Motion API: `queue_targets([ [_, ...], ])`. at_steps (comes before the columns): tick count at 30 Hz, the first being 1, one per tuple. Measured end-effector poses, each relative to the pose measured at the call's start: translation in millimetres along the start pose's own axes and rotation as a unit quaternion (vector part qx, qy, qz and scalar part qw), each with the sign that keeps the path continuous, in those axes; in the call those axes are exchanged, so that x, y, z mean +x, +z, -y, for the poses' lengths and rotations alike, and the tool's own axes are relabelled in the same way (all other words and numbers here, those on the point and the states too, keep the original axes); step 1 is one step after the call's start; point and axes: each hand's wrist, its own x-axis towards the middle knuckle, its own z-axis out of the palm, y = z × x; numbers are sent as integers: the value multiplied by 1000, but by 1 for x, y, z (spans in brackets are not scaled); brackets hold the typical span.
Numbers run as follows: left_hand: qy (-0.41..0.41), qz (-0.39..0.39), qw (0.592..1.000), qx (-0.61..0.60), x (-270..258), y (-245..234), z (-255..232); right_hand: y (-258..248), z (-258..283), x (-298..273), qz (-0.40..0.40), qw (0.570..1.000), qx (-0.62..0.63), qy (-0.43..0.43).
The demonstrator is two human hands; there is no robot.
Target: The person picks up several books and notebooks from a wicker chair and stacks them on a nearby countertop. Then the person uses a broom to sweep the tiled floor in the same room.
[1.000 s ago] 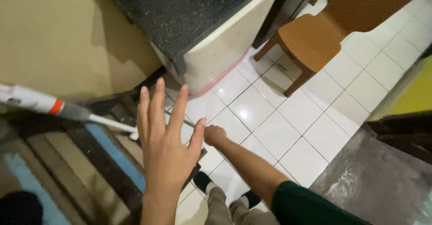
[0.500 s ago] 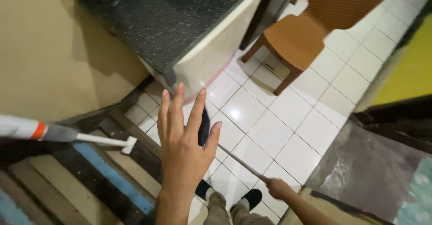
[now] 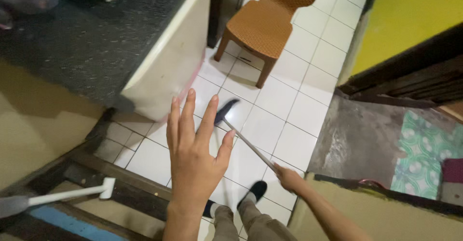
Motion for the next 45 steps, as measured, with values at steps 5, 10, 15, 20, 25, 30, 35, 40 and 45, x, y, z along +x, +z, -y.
queue_targets([
  [5, 19, 18, 999, 25, 6, 24, -11, -2, 90, 153, 23, 999, 11, -20],
  [10, 0, 19, 999, 45, 4, 41, -15, -8, 142, 210, 40, 998, 27, 35],
  [15, -24, 8, 999, 41, 2, 56, -30, -16, 82, 167, 39, 999, -4, -28],
  [20, -29, 3, 999, 24, 1, 67, -53, 3, -60, 99, 27, 992, -99, -77],
  [25, -23, 5, 999, 30, 4, 73, -71, -27, -140, -24, 124, 986, -50, 97],
  [30, -21, 0, 999, 38, 6, 82, -86, -83, -130, -51, 132, 981, -74, 119],
  [35, -30, 3, 999, 44, 8, 91, -95, -71, -87, 46, 71, 994, -70, -34],
  [40, -43, -3, 998, 55, 7, 96, -96, -47, 22, 176, 29, 984, -104, -142],
  [45, -55, -5, 997, 59, 1, 100, -94, -42, 88, 210, 69, 995, -67, -2],
])
